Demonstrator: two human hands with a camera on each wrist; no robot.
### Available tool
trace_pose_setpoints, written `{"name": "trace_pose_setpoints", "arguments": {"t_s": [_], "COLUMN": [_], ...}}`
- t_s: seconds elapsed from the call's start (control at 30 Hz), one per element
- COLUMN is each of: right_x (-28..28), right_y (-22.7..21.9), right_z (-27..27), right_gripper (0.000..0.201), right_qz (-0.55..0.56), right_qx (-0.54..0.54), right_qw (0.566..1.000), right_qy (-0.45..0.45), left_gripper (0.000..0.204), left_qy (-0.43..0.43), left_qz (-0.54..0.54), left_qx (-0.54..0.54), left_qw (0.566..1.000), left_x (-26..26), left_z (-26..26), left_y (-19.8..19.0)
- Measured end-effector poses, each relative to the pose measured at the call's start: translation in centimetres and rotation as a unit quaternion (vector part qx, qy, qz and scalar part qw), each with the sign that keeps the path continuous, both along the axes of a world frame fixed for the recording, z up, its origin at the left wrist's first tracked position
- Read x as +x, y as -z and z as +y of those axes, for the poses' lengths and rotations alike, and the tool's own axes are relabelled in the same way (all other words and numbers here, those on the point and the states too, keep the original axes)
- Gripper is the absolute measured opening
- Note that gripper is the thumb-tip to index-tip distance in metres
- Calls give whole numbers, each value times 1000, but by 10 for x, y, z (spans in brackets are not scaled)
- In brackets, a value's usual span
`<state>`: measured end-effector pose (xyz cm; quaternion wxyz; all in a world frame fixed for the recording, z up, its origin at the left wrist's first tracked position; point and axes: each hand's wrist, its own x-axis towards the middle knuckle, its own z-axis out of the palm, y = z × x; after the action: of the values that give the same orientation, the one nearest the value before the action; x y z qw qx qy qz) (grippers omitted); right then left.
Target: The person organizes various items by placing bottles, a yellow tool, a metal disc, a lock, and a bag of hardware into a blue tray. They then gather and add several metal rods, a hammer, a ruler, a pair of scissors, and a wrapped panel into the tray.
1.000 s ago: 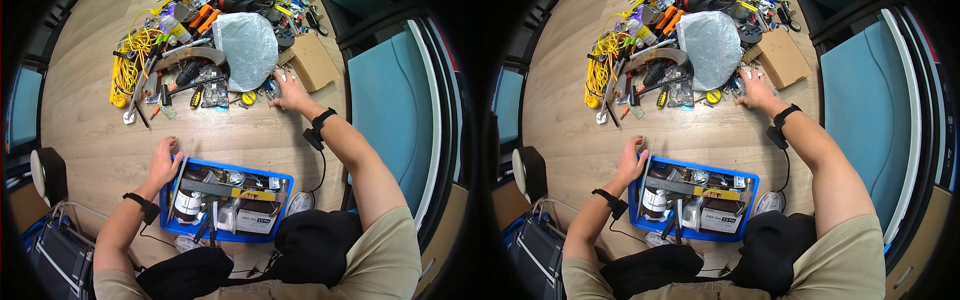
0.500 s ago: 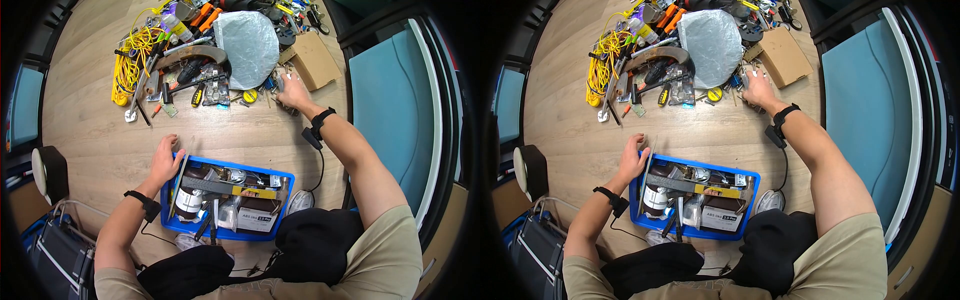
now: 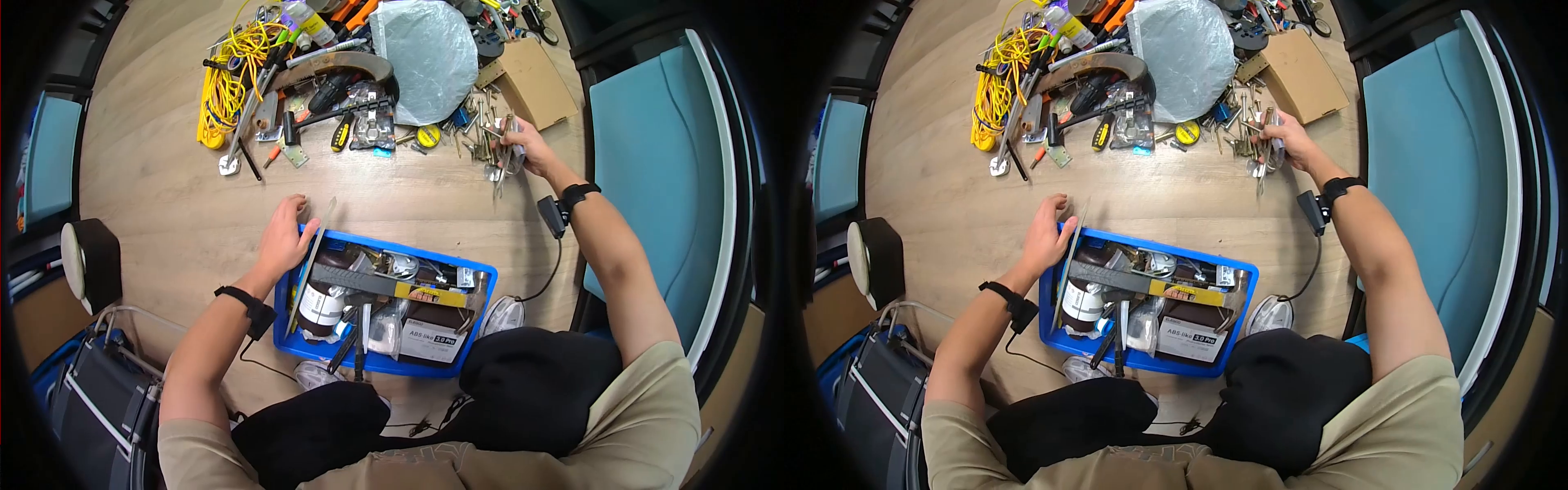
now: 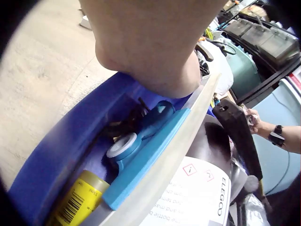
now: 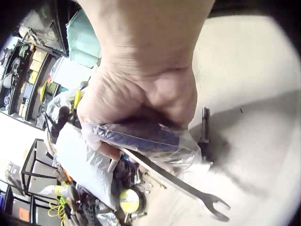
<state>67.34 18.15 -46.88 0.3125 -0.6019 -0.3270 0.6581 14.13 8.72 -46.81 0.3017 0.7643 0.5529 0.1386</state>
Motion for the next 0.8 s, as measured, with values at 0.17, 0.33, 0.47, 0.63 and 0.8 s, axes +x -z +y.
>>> {"name": "trace_pose_setpoints", "arguments": {"t_s": [0.17, 0.33, 0.47, 0.63, 0.8], "right_x": [-50, -156, -241, -308, -292], "right_y": [-36, -88, -121, -136, -89], "right_z": [-34, -70, -120, -180, -203], "right_gripper": [29, 30, 45, 52, 49], "right_qz": [158, 163, -14, -124, -202], "right_qx": [-68, -13, 304, 348, 551], "right_qw": [976, 895, 717, 542, 461], "right_qy": [-135, -415, -628, -755, -665], "left_gripper": [52, 57, 58, 60, 60], "left_qy": [7, 34, 34, 7, 19], "left_qz": [5, 22, 6, 10, 26], "left_qx": [9, -13, -23, -42, -89], "left_qw": [1000, 999, 999, 999, 996], "left_x": [-3, -11, -27, -56, -77], "left_z": [0, 5, -2, -21, -55], "left_y": [7, 3, -12, -34, -42]}}
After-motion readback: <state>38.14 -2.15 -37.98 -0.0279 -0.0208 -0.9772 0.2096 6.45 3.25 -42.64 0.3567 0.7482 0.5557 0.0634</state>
